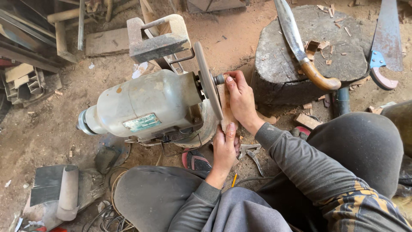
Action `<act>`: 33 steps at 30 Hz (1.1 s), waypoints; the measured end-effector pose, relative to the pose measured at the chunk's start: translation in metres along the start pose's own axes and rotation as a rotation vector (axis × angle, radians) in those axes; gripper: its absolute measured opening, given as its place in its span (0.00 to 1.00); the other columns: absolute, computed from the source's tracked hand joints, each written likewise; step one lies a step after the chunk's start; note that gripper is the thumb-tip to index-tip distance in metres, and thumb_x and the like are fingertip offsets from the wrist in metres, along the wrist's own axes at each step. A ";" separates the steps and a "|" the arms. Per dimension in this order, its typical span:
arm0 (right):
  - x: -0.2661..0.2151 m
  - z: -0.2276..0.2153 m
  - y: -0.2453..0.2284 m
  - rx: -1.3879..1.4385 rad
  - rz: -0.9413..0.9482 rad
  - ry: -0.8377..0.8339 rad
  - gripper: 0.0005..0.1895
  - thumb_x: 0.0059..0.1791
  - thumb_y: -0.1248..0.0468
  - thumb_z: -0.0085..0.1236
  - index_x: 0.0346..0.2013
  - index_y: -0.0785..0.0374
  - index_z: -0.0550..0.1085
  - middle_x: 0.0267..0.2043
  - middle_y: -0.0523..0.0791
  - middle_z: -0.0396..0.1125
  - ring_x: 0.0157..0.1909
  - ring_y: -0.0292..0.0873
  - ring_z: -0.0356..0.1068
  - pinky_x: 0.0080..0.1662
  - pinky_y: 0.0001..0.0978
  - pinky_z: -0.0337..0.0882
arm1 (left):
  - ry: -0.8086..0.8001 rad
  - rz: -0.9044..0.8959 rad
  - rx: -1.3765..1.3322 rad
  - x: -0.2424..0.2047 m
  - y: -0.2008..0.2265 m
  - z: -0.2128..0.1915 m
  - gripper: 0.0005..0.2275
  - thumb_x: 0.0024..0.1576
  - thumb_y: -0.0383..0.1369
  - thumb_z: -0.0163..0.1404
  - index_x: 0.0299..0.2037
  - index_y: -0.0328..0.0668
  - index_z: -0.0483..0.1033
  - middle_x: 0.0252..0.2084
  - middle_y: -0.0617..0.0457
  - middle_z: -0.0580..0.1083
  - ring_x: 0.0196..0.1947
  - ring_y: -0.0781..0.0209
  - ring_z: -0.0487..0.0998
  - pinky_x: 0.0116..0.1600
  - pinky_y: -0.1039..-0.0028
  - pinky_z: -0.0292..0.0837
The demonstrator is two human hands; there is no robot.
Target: The person uses a hand saw to cut a small rectangular block of wood on a tree stump, then smooths and shapes the piece using a bench grinder. The person repeatedly switches between sawing and grinding to refine the wood's shape.
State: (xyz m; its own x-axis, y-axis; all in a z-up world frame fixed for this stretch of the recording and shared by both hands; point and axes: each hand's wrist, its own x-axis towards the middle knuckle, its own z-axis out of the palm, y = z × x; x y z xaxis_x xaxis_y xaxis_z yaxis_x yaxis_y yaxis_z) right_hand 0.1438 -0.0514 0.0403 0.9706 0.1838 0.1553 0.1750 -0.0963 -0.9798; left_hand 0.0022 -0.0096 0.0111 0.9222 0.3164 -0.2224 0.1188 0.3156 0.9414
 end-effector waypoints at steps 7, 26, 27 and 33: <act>-0.002 0.000 -0.002 -0.093 0.043 -0.008 0.13 0.60 0.57 0.43 0.50 0.63 0.70 0.29 0.48 0.69 0.31 0.39 0.68 0.37 0.34 0.69 | 0.007 -0.060 0.007 -0.002 -0.003 -0.002 0.19 0.65 0.46 0.44 0.55 0.37 0.67 0.20 0.62 0.61 0.15 0.74 0.59 0.19 0.80 0.54; -0.016 -0.007 -0.011 -0.146 0.054 -0.055 0.14 0.59 0.56 0.40 0.50 0.62 0.68 0.26 0.52 0.69 0.28 0.49 0.71 0.35 0.41 0.68 | -0.009 -0.035 -0.051 -0.019 -0.008 0.001 0.19 0.66 0.48 0.43 0.48 0.36 0.66 0.20 0.61 0.60 0.15 0.73 0.59 0.19 0.81 0.55; -0.017 -0.007 -0.011 -0.149 0.051 -0.050 0.14 0.59 0.56 0.40 0.50 0.63 0.67 0.26 0.52 0.69 0.28 0.50 0.72 0.35 0.42 0.68 | -0.006 -0.031 -0.043 -0.020 -0.008 0.001 0.19 0.66 0.48 0.43 0.48 0.36 0.66 0.20 0.61 0.60 0.15 0.73 0.59 0.19 0.81 0.55; -0.020 -0.009 -0.009 -0.190 0.014 -0.044 0.14 0.59 0.57 0.40 0.50 0.63 0.67 0.28 0.54 0.70 0.31 0.54 0.73 0.37 0.44 0.69 | 0.001 -0.006 -0.039 -0.025 -0.006 0.003 0.18 0.66 0.47 0.42 0.49 0.36 0.66 0.20 0.60 0.61 0.16 0.73 0.59 0.20 0.80 0.55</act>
State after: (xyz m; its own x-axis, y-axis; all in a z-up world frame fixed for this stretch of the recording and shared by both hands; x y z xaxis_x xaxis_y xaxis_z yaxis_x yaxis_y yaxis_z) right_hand 0.1238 -0.0626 0.0467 0.9658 0.2231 0.1324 0.1938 -0.2808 -0.9400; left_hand -0.0201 -0.0220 0.0118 0.9211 0.3150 -0.2286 0.1101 0.3524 0.9294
